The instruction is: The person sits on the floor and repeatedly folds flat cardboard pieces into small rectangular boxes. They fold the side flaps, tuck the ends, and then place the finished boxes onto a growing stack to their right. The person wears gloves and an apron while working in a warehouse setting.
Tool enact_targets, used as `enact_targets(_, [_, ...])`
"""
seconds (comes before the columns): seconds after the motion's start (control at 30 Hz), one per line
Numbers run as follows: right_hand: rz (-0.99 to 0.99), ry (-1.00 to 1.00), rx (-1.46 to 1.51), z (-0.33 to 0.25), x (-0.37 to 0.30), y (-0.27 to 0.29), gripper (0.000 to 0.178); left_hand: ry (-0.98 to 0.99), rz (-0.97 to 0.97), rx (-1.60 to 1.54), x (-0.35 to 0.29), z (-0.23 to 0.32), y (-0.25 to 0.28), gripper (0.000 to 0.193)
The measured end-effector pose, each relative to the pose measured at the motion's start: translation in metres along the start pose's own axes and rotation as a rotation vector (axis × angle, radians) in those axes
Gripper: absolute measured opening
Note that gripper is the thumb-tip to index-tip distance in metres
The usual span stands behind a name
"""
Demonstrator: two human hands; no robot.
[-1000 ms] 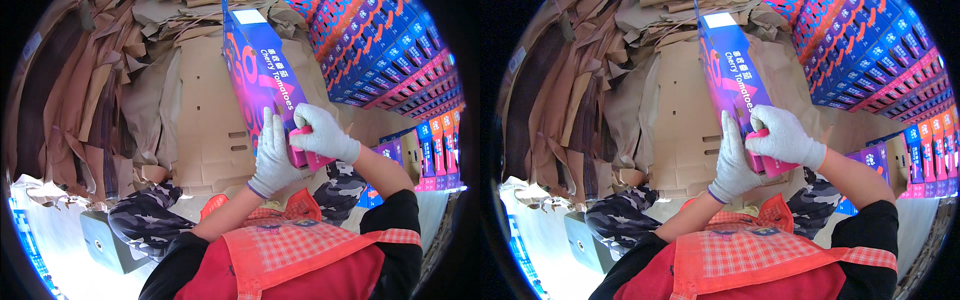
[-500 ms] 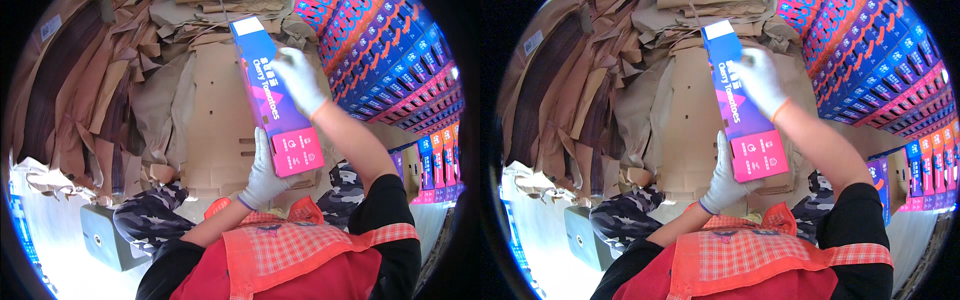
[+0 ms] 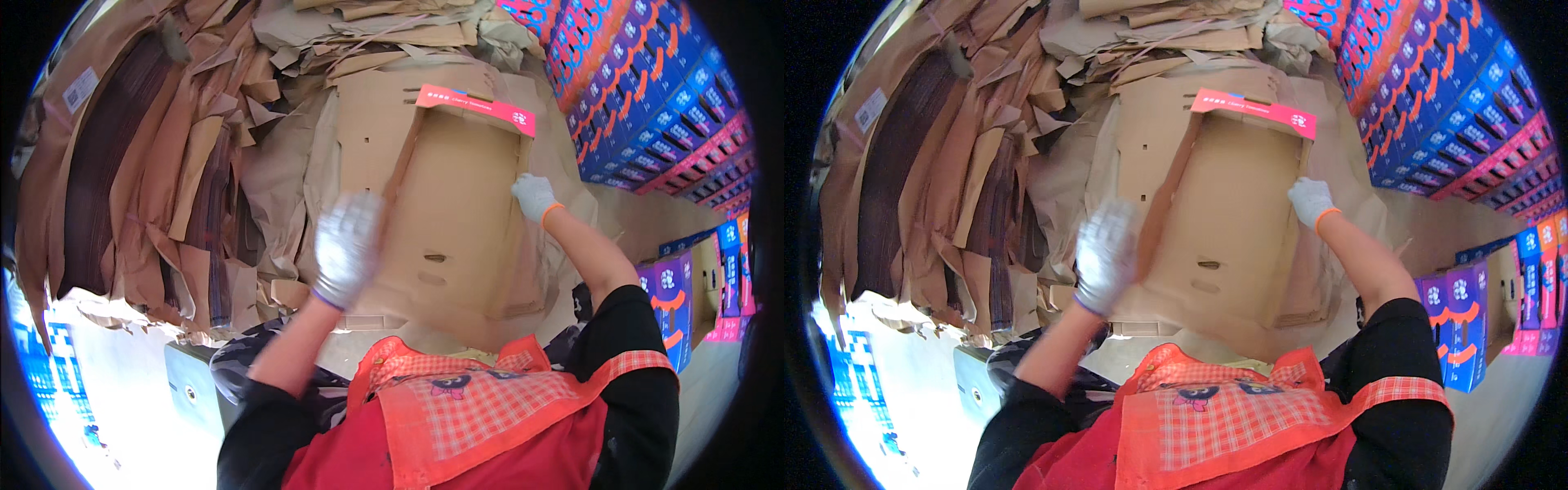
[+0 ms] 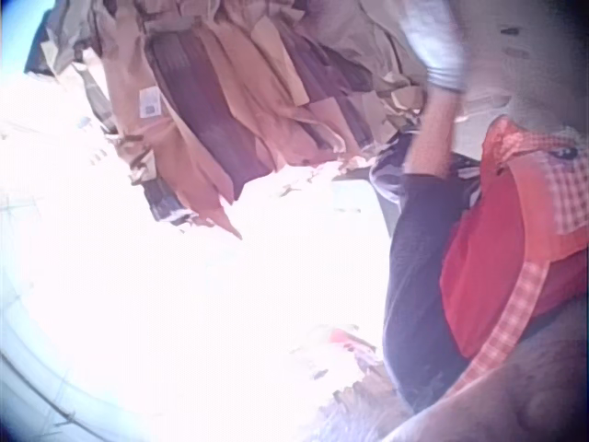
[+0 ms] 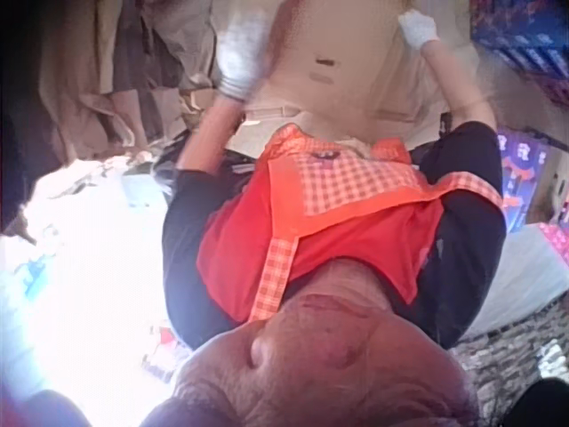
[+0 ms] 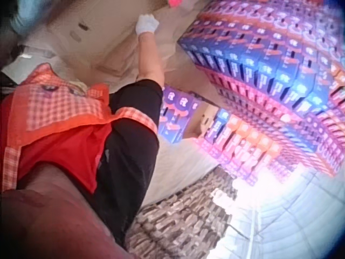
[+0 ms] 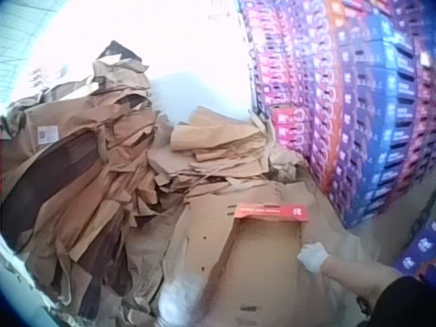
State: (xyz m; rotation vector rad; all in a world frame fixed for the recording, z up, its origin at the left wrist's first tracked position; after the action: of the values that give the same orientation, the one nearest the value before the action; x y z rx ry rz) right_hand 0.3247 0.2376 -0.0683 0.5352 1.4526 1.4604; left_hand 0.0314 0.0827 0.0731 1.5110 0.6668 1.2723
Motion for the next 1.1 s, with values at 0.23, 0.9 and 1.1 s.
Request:
enact_targets(0.23, [-0.032, 0.726, 0.093, -0.127, -0.161, -0.030, 0.030, -1.038, -0.554, 0.158, -0.050, -0.001, -0.121, 0.038])
enact_targets(0.9, [-0.850, 0.652, 0.594, -0.171, -0.249, -0.019, 0.060, -0.498, -1.845, -0.914, -0.203, 0.092, -0.054, 0.090])
enact_targets(1.1, [0.200, 0.394, 0.578, -0.078, -0.159, 0.011, 0.077, -0.248, -0.889, -0.594, -0.102, 0.005, -0.092, 0.049])
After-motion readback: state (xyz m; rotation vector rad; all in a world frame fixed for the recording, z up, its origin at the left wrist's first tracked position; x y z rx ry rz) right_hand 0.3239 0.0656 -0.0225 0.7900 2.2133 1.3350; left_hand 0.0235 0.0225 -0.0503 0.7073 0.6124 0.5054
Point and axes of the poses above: each hand's wrist, its own x-axis towards the middle knuckle, its own y-axis out of the back of the hand, z = x × y, the point moved 10 cm from there along x, towards the middle knuckle, and after that the axes turned 7 degrees about -z, right-handed, at the moved point
